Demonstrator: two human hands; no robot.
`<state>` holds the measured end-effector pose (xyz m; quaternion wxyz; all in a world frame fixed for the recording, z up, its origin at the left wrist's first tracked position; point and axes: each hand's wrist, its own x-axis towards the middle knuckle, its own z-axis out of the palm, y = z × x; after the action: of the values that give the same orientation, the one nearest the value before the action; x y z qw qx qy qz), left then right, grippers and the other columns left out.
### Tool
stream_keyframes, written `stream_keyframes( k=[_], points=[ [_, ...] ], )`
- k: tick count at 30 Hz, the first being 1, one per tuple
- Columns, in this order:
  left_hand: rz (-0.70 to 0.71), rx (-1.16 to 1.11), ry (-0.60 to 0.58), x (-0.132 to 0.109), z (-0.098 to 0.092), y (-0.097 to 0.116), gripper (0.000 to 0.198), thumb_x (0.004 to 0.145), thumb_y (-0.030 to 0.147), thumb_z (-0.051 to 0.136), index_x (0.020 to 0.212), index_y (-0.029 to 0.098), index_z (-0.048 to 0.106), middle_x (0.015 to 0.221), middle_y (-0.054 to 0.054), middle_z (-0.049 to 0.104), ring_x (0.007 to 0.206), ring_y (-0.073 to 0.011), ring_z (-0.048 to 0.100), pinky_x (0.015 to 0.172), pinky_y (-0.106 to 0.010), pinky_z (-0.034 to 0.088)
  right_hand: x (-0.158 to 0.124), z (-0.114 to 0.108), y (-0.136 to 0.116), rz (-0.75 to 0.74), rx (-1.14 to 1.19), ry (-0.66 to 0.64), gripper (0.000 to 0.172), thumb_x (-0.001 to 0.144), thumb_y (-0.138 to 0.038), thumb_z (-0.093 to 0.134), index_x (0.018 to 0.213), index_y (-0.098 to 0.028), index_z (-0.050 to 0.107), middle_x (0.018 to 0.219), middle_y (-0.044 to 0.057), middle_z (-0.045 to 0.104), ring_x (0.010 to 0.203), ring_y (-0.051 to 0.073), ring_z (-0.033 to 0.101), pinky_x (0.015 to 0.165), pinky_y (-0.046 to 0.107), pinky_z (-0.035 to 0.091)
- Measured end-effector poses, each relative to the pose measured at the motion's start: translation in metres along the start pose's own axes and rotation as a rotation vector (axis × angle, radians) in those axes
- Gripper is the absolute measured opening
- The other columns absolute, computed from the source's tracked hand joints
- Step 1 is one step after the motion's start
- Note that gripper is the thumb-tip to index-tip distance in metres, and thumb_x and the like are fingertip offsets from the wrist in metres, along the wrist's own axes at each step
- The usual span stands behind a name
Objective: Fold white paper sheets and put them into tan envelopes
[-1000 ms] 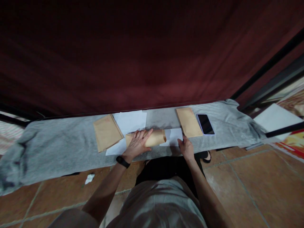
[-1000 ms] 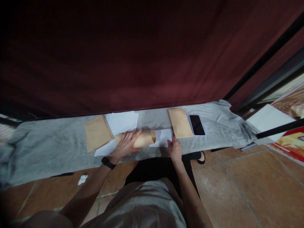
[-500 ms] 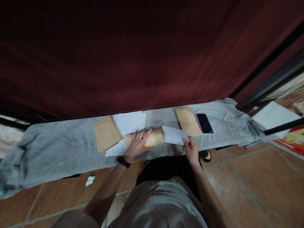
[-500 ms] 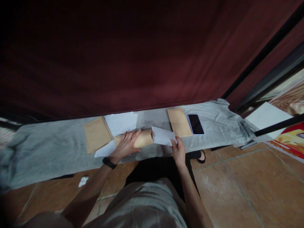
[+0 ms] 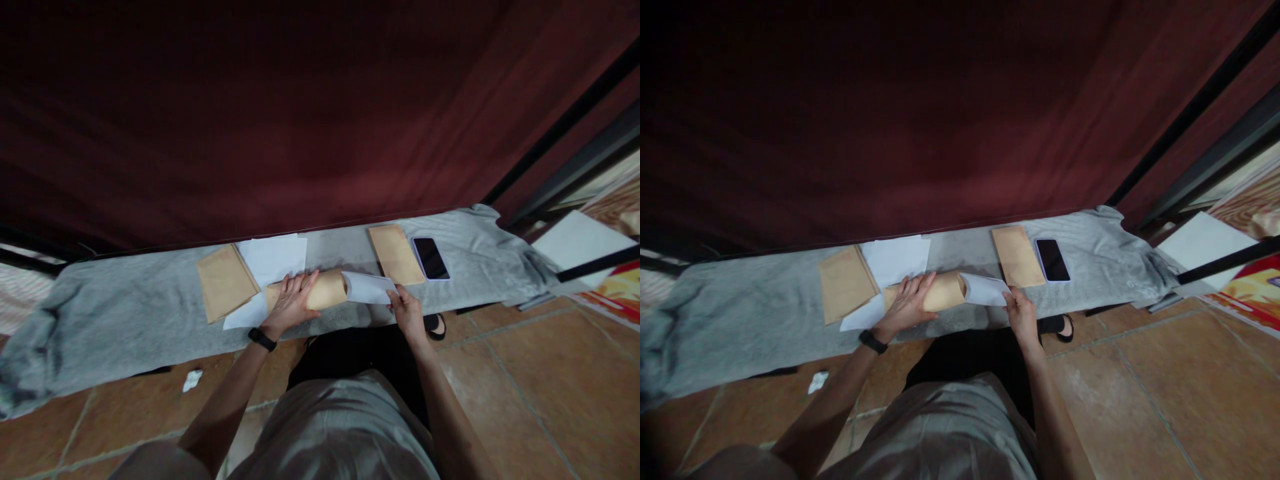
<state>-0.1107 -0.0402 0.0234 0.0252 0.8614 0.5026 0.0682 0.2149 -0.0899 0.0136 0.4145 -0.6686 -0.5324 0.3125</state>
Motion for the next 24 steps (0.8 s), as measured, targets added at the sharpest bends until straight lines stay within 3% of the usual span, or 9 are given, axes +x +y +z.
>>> stream_keyframes(
  k=[8, 12, 15, 19, 24],
  points=[
    [0.048, -0.016, 0.037, 0.0, 0.001, 0.002, 0.116, 0.071, 0.057, 0.079, 0.161, 0.022, 0.015, 0.145, -0.018, 0.049, 0.138, -0.0365, 0.042, 0.122, -0.059, 0.015, 0.011, -0.003, 0.006, 0.052, 0.091, -0.057, 0.042, 0.083, -0.059, 0.054, 0.093, -0.02, 0.067, 0.083, 0.006, 0.072, 0.056, 0.018, 0.061, 0.054, 0.031, 0.053],
    [0.076, -0.021, 0.05, 0.002, -0.001, 0.009, 0.119, 0.068, 0.056, 0.082, 0.161, 0.023, 0.016, 0.145, -0.018, 0.048, 0.139, -0.0368, 0.041, 0.122, -0.059, 0.013, 0.011, 0.006, 0.002, 0.077, 0.102, -0.109, 0.04, 0.082, -0.058, 0.056, 0.091, -0.02, 0.066, 0.076, 0.004, 0.068, 0.057, 0.017, 0.059, 0.053, 0.029, 0.051],
    [0.088, -0.04, 0.05, 0.005, 0.0, 0.013, 0.12, 0.067, 0.057, 0.083, 0.161, 0.023, 0.016, 0.145, -0.018, 0.047, 0.139, -0.0371, 0.041, 0.122, -0.059, 0.013, 0.009, 0.016, -0.001, 0.093, 0.072, -0.074, 0.041, 0.084, -0.058, 0.052, 0.091, -0.019, 0.066, 0.068, 0.003, 0.064, 0.06, 0.018, 0.059, 0.051, 0.027, 0.048],
    [0.089, -0.059, 0.038, 0.008, 0.001, 0.018, 0.121, 0.066, 0.058, 0.083, 0.161, 0.024, 0.016, 0.147, -0.018, 0.046, 0.14, -0.0376, 0.039, 0.122, -0.059, 0.012, 0.008, 0.03, -0.002, 0.075, 0.047, -0.002, 0.041, 0.084, -0.057, 0.053, 0.083, -0.018, 0.066, 0.069, 0.005, 0.063, 0.067, 0.02, 0.059, 0.06, 0.029, 0.047],
    [0.099, -0.069, 0.018, 0.011, 0.001, 0.025, 0.119, 0.067, 0.057, 0.082, 0.161, 0.024, 0.015, 0.15, -0.018, 0.043, 0.143, -0.0372, 0.036, 0.122, -0.059, 0.011, 0.007, 0.048, -0.003, 0.049, 0.062, -0.019, 0.037, 0.08, -0.053, 0.055, 0.069, -0.02, 0.065, 0.079, 0.007, 0.065, 0.075, 0.02, 0.06, 0.072, 0.032, 0.048]
  ],
)
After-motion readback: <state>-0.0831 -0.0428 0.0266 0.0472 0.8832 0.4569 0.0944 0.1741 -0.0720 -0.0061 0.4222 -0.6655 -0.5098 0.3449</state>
